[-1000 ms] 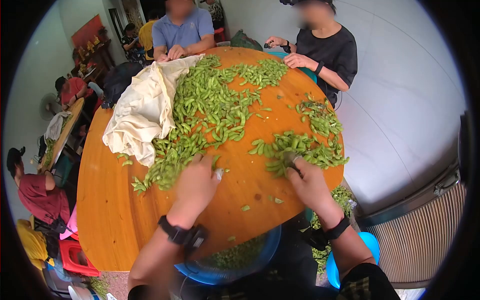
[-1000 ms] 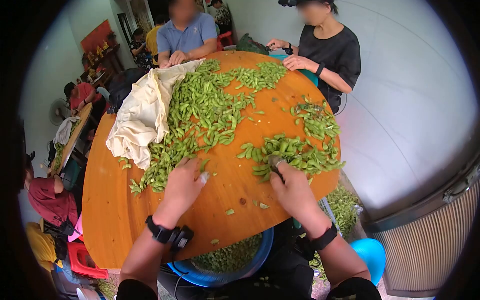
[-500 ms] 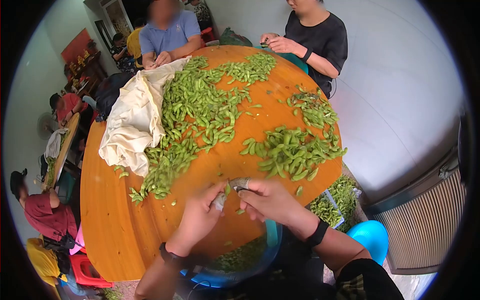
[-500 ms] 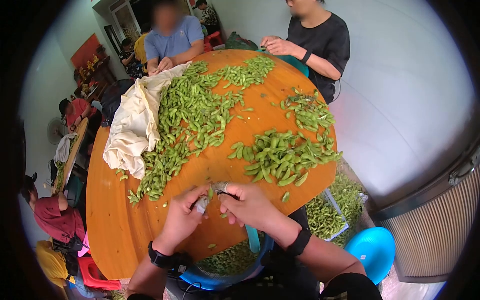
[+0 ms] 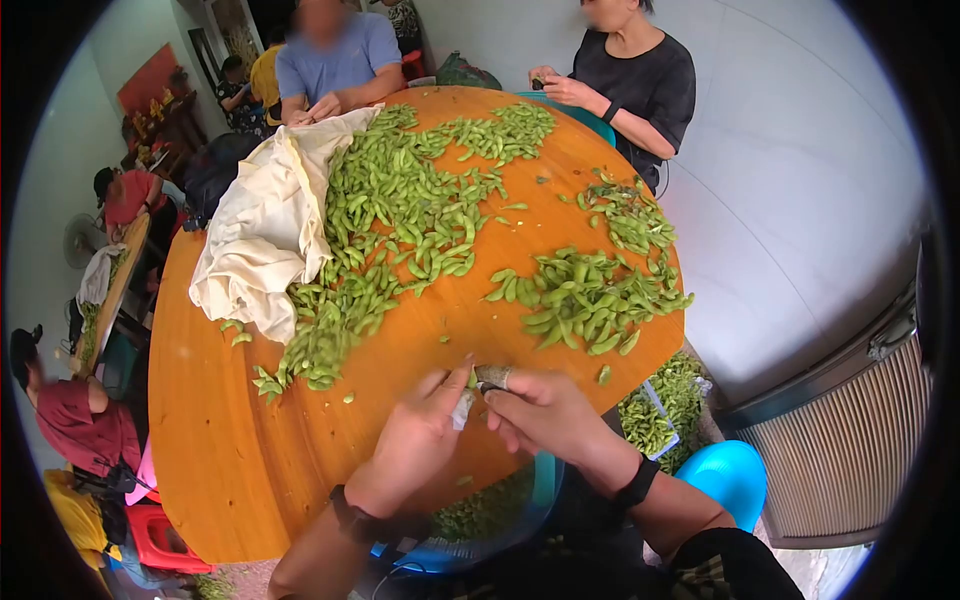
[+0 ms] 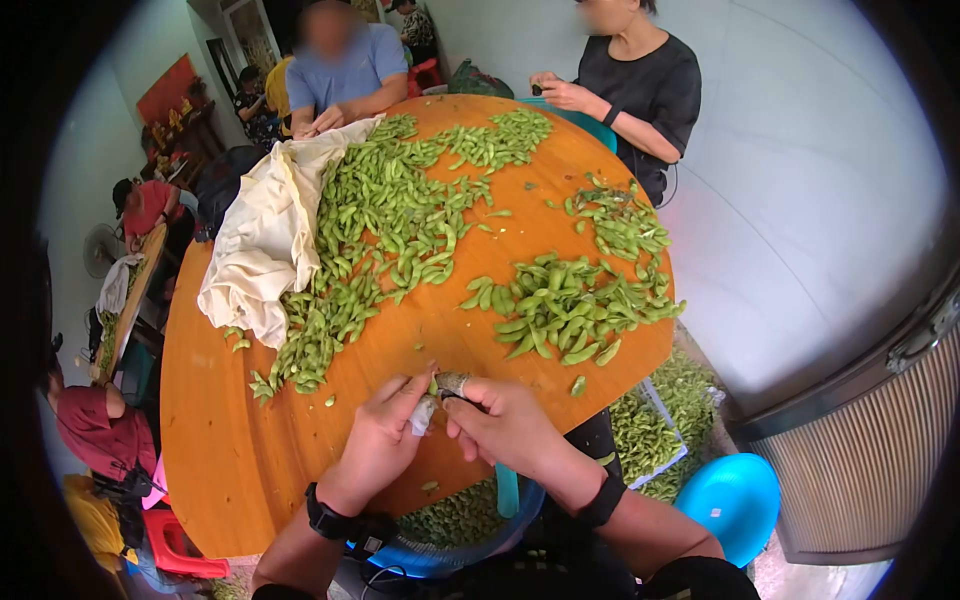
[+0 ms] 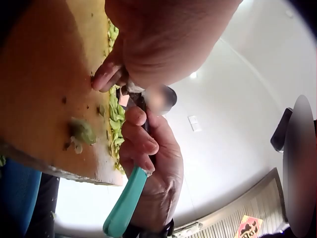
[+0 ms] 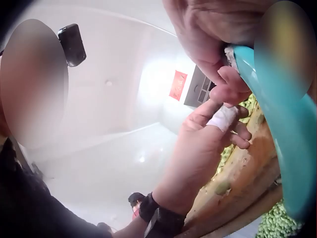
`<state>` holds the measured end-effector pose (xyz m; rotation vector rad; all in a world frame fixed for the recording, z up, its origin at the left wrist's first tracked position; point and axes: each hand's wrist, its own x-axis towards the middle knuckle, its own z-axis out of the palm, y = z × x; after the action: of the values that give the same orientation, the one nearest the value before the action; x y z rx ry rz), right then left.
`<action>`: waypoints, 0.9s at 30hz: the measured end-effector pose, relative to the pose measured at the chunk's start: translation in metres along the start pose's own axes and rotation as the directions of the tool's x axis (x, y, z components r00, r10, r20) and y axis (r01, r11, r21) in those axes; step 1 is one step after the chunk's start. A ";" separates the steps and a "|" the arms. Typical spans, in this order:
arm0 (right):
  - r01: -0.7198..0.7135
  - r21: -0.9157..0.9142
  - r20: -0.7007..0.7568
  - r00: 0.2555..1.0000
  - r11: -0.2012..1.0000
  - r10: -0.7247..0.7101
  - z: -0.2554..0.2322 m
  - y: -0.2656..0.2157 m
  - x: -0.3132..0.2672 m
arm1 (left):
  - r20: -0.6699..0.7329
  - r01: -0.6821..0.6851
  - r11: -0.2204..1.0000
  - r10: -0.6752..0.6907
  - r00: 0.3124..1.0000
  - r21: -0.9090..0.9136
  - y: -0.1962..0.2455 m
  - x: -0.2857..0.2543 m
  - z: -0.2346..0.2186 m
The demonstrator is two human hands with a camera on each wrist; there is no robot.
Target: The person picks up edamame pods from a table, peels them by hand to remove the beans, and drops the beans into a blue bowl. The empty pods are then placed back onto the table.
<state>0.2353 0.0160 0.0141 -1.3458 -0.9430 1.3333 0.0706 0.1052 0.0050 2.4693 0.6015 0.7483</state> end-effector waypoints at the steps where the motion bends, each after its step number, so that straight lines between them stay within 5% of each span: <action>1: 0.023 0.024 0.000 1.000 0.999 -0.023 0.001 0.001 0.000 | -0.005 0.014 1.000 -0.014 1.000 -0.012 0.002 0.000 0.000; 9: 0.079 0.125 -0.092 0.993 0.989 -0.068 0.018 0.012 0.005 | -0.036 0.018 1.000 -0.019 0.999 -0.019 -0.004 -0.002 0.005; 15: 0.006 0.276 -0.105 0.994 0.961 0.024 0.019 0.014 0.011 | -0.052 0.072 0.970 -0.087 0.995 -0.233 -0.015 -0.005 0.010; 17: -0.015 0.376 -0.051 0.998 0.926 0.037 0.016 0.017 0.013 | 0.057 0.206 0.739 -0.221 0.974 -0.641 -0.019 -0.005 0.009; 18: -0.020 0.377 -0.052 0.998 0.926 0.043 0.013 0.015 0.013 | 0.188 0.398 0.570 -0.392 0.900 -0.719 -0.013 -0.002 0.003; 19: -0.092 0.407 -0.016 0.994 0.909 0.107 0.010 0.011 0.014 | 0.192 0.402 0.567 -0.394 0.899 -0.719 -0.014 0.000 -0.001; 21: -0.161 0.434 0.021 0.985 0.886 0.169 0.006 0.007 0.016 | 0.379 0.519 0.271 -0.432 0.818 -0.811 -0.019 0.004 -0.011; 22: -0.208 0.512 0.087 0.978 0.833 0.190 0.004 0.008 0.018 | 0.360 0.478 0.182 -0.450 0.817 -0.859 -0.013 0.006 -0.012; 25: -0.250 0.645 0.196 0.967 0.722 0.160 -0.003 0.014 0.024 | 0.280 0.352 0.074 -0.465 0.840 -0.933 -0.007 0.007 -0.012; 27: -0.250 0.706 0.232 0.966 0.663 0.117 -0.004 0.013 0.023 | 0.276 0.366 0.154 -0.415 0.867 -0.918 -0.011 0.004 -0.009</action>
<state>0.2405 0.0351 -0.0046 -0.7046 -0.2783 1.7523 0.0657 0.1185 0.0069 1.0297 0.5191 0.6359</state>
